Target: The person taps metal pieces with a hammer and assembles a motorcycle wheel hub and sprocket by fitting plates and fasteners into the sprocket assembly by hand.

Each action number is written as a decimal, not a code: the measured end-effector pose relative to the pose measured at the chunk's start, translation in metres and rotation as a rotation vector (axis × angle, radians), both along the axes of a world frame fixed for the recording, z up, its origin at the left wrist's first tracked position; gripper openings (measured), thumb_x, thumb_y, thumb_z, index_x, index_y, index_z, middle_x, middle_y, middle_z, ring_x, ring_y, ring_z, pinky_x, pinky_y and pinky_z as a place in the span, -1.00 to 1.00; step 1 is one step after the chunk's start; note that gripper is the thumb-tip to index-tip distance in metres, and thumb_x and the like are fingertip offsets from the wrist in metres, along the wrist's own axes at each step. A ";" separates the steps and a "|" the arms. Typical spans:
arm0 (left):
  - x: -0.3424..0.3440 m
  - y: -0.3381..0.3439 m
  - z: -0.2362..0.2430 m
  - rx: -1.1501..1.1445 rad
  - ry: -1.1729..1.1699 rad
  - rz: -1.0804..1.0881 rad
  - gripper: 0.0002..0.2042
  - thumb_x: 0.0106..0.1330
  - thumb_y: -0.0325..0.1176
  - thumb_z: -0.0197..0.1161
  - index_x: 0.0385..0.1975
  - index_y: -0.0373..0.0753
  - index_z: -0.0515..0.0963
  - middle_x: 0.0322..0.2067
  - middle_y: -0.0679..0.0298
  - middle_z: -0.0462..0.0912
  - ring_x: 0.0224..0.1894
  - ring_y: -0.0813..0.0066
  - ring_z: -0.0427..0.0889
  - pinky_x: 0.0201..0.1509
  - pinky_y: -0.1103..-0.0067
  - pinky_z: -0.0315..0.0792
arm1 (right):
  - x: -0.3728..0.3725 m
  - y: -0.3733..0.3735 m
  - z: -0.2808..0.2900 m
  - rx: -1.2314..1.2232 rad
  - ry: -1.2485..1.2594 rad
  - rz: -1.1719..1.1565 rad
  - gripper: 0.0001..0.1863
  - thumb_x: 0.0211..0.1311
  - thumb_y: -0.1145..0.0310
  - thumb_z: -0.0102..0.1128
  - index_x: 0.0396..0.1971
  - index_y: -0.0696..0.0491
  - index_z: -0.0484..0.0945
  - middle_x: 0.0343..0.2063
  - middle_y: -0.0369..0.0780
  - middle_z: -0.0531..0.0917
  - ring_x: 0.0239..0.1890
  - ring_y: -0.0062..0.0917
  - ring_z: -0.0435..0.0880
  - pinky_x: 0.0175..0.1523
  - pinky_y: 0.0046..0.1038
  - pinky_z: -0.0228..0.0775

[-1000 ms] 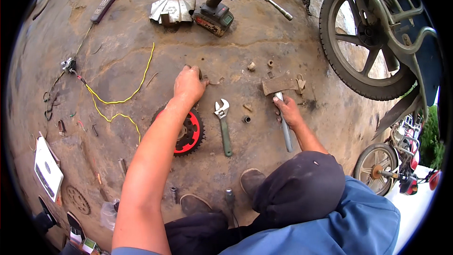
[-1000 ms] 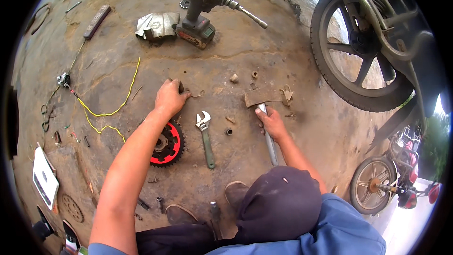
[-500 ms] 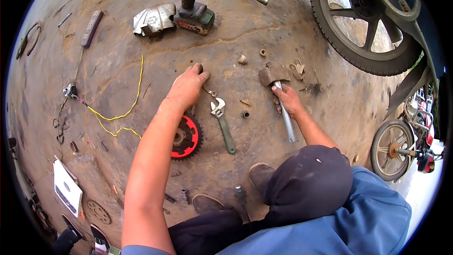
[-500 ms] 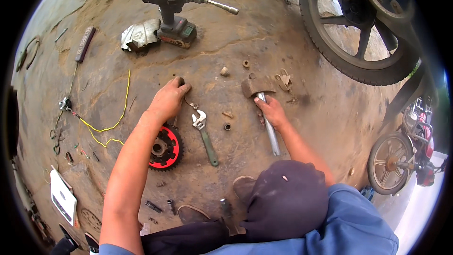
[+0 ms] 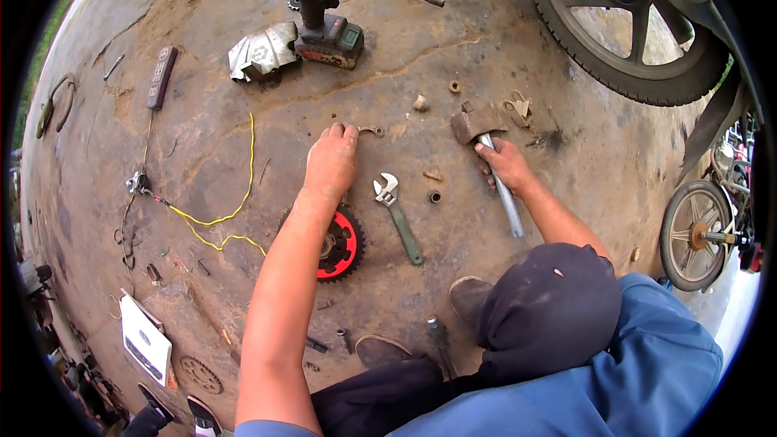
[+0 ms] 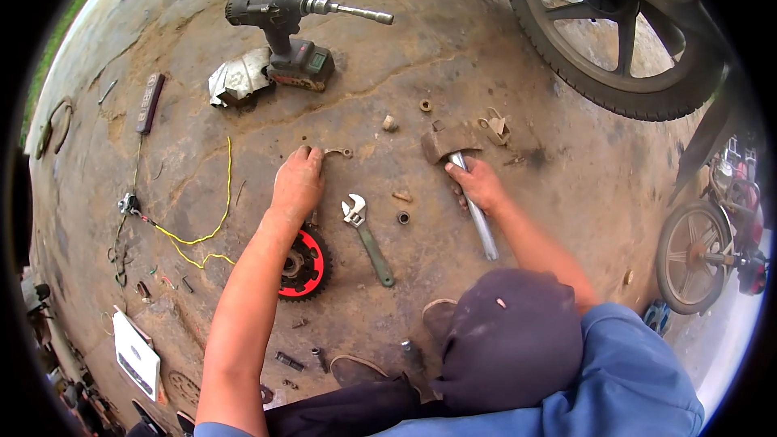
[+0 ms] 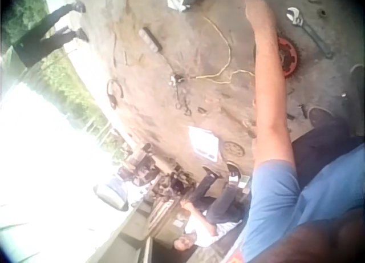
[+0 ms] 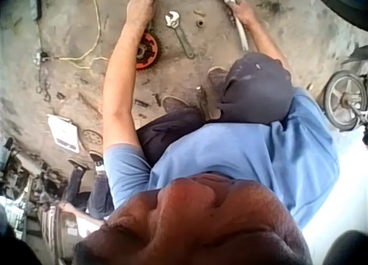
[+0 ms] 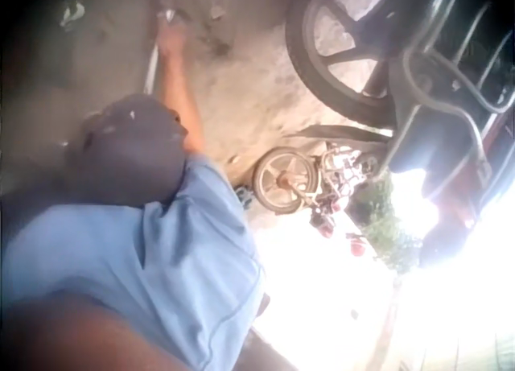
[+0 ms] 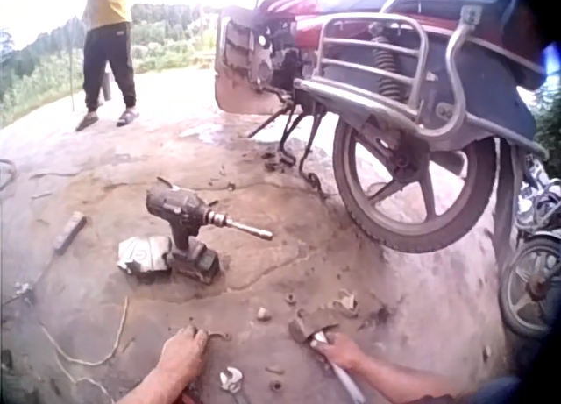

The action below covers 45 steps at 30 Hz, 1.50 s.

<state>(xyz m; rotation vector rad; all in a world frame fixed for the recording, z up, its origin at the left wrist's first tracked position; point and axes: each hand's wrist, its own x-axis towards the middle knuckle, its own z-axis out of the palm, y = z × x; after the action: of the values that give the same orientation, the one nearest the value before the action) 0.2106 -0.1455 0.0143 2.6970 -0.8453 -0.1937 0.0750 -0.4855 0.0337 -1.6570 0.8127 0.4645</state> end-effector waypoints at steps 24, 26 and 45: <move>0.009 0.055 -0.001 -0.189 0.178 0.282 -0.81 0.25 -0.42 0.27 -0.21 -0.31 0.70 -0.11 -0.07 0.67 0.02 -0.13 0.63 0.13 0.15 0.54 | 0.092 0.134 0.017 -0.741 -0.540 1.013 -0.67 0.39 0.24 0.23 -0.06 0.16 0.44 -0.40 0.09 0.70 -0.25 0.13 0.69 -0.17 0.08 0.51; 0.011 0.056 -0.001 -0.165 0.192 0.295 -0.81 0.24 -0.42 0.27 -0.20 -0.31 0.70 -0.11 -0.07 0.67 0.03 -0.13 0.63 0.13 0.15 0.54 | 0.091 0.132 0.030 -0.716 -0.558 0.955 -0.65 0.40 0.22 0.24 -0.04 0.17 0.44 -0.40 0.10 0.70 -0.25 0.13 0.68 -0.16 0.07 0.50; 0.001 -0.009 -0.016 -0.227 0.118 0.249 -0.74 0.21 -0.41 0.43 -0.11 -0.28 0.68 -0.07 0.00 0.64 0.04 -0.04 0.59 0.18 0.19 0.53 | 0.088 0.110 0.029 -0.893 -0.514 0.951 -0.71 0.39 0.28 0.19 -0.11 0.20 0.45 -0.40 0.06 0.73 -0.31 0.07 0.72 -0.20 0.06 0.56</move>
<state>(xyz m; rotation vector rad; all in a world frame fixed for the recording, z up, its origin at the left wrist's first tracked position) 0.2116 -0.1548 -0.0018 2.5193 -0.4611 -0.1854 0.1633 -0.3759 0.0626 -2.8175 -0.2884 0.2739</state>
